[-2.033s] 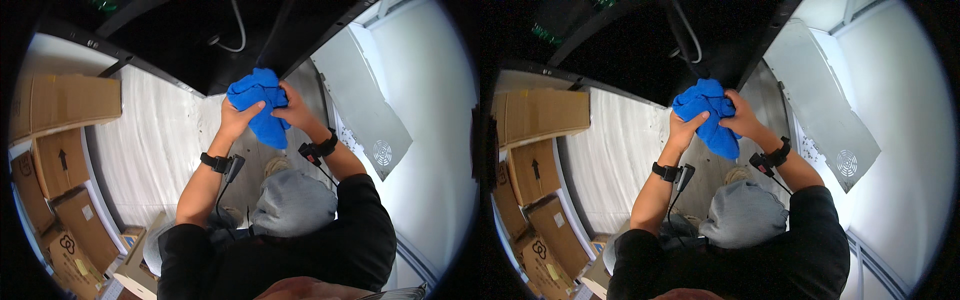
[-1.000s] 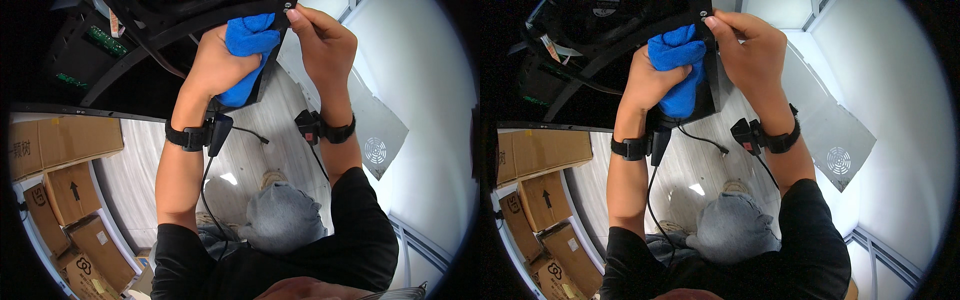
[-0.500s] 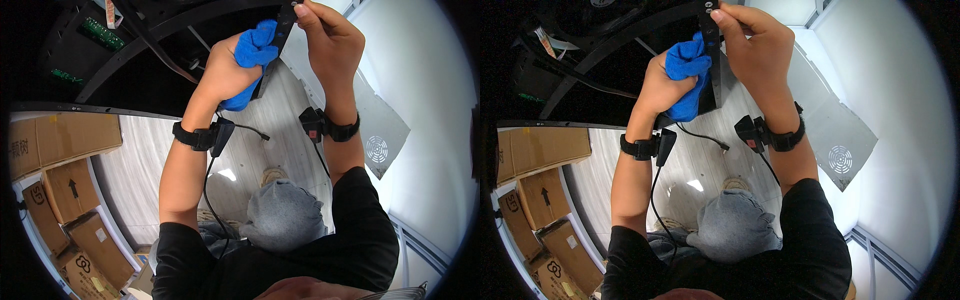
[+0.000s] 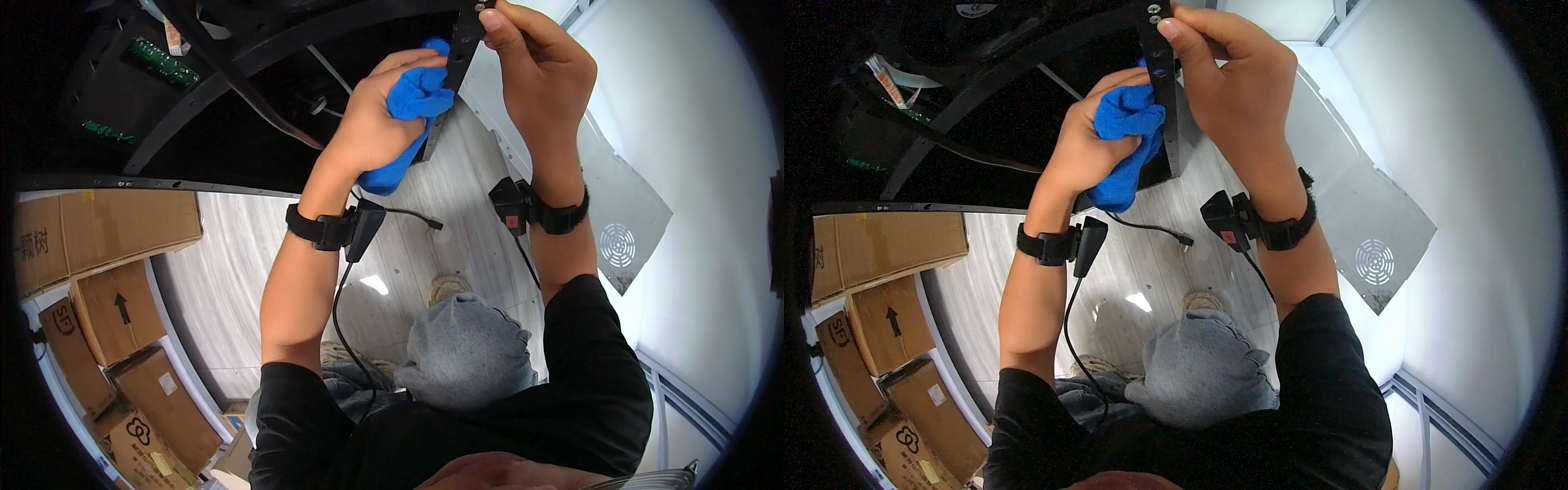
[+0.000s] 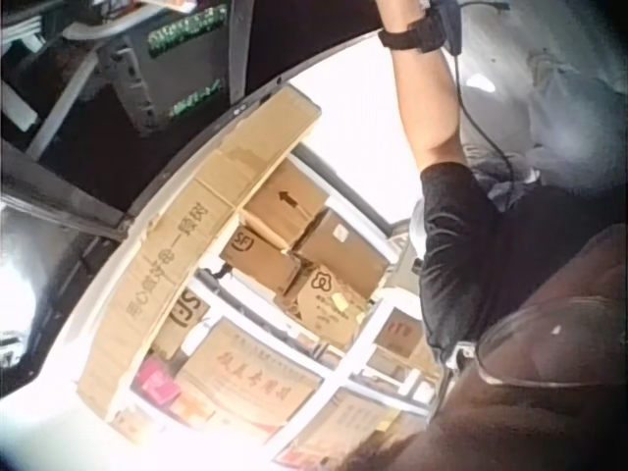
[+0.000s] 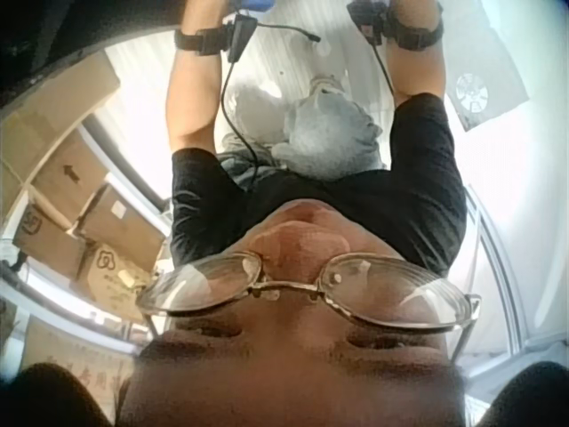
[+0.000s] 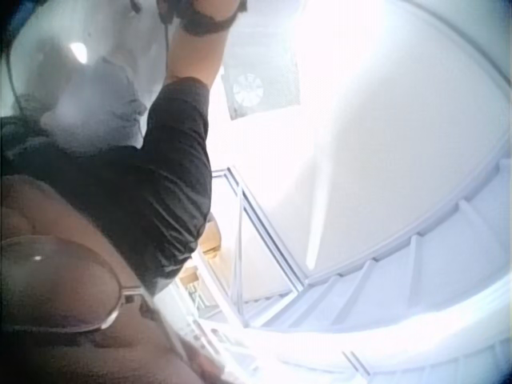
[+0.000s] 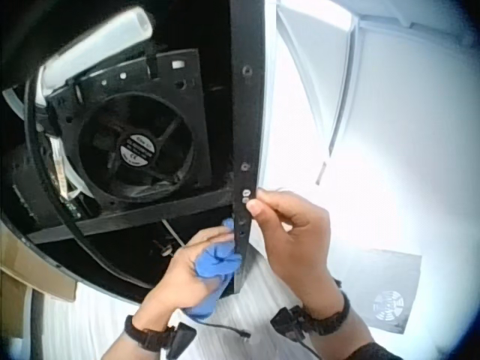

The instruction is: The person wipes the underside of a black electronic device with a blue cloth, then uses a screwdriver to attach a beige casing to the device. The person secures the casing with screws and then attaches a metal backplate to the device.

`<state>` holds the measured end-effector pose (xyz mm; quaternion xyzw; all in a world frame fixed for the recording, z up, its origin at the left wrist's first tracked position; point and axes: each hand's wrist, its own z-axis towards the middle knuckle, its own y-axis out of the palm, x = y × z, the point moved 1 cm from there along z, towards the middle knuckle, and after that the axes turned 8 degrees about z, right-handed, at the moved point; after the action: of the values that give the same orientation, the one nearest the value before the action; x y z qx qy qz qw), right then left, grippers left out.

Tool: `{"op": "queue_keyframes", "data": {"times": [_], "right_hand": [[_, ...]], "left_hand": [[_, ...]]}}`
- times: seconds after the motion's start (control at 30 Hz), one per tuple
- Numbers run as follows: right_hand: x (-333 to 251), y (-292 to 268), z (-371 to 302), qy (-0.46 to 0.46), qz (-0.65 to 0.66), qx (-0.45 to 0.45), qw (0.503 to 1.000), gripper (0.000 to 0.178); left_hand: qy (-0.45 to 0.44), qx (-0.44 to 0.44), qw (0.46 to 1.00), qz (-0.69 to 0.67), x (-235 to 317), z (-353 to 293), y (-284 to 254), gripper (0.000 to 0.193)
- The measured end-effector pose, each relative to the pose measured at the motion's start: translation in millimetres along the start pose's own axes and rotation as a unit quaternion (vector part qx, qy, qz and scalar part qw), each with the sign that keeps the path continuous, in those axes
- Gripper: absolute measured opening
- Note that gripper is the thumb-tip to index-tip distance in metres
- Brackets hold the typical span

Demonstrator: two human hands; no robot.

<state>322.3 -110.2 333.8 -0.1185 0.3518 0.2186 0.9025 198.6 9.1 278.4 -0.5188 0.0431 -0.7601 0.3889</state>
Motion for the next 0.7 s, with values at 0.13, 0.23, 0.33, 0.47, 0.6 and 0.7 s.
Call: {"op": "queue_keyframes", "data": {"times": [0.13, 0.23, 0.33, 0.47, 0.6, 0.7], "right_hand": [[0.1, 0.4, 0.4, -0.015, -0.006, 0.004, 1.0, 0.011], [-1.8, -0.4, 0.1, -0.009, -0.014, 0.002, 1.0, 0.011], [-1.9, 1.1, -0.8, -0.008, -0.011, 0.007, 1.0, 0.01], [-3.2, 1.7, -0.7, -0.009, -0.004, 0.007, 1.0, 0.01], [0.1, 0.2, -0.5, 0.001, -0.009, -0.003, 1.0, 0.01], [0.0, 0.6, -0.7, -0.007, -0.001, -0.008, 1.0, 0.011]], "left_hand": [[-0.103, -0.06, 0.992, -0.03, 8.7, 6.4, -5.7, 0.049], [-0.145, -0.062, 0.986, -0.056, 1.8, -1.7, -2.6, 0.048], [-0.139, -0.037, 0.987, -0.067, -8.0, -8.9, 0.9, 0.047], [-0.006, 0.02, 1.0, 0.013, -27.0, -16.3, 7.8, 0.043], [0.027, 0.043, 0.998, 0.026, -32.2, -20.1, 11.3, 0.041], [0.003, 0.029, 0.999, -0.017, -39.7, -25.2, 14.8, 0.045]]}}
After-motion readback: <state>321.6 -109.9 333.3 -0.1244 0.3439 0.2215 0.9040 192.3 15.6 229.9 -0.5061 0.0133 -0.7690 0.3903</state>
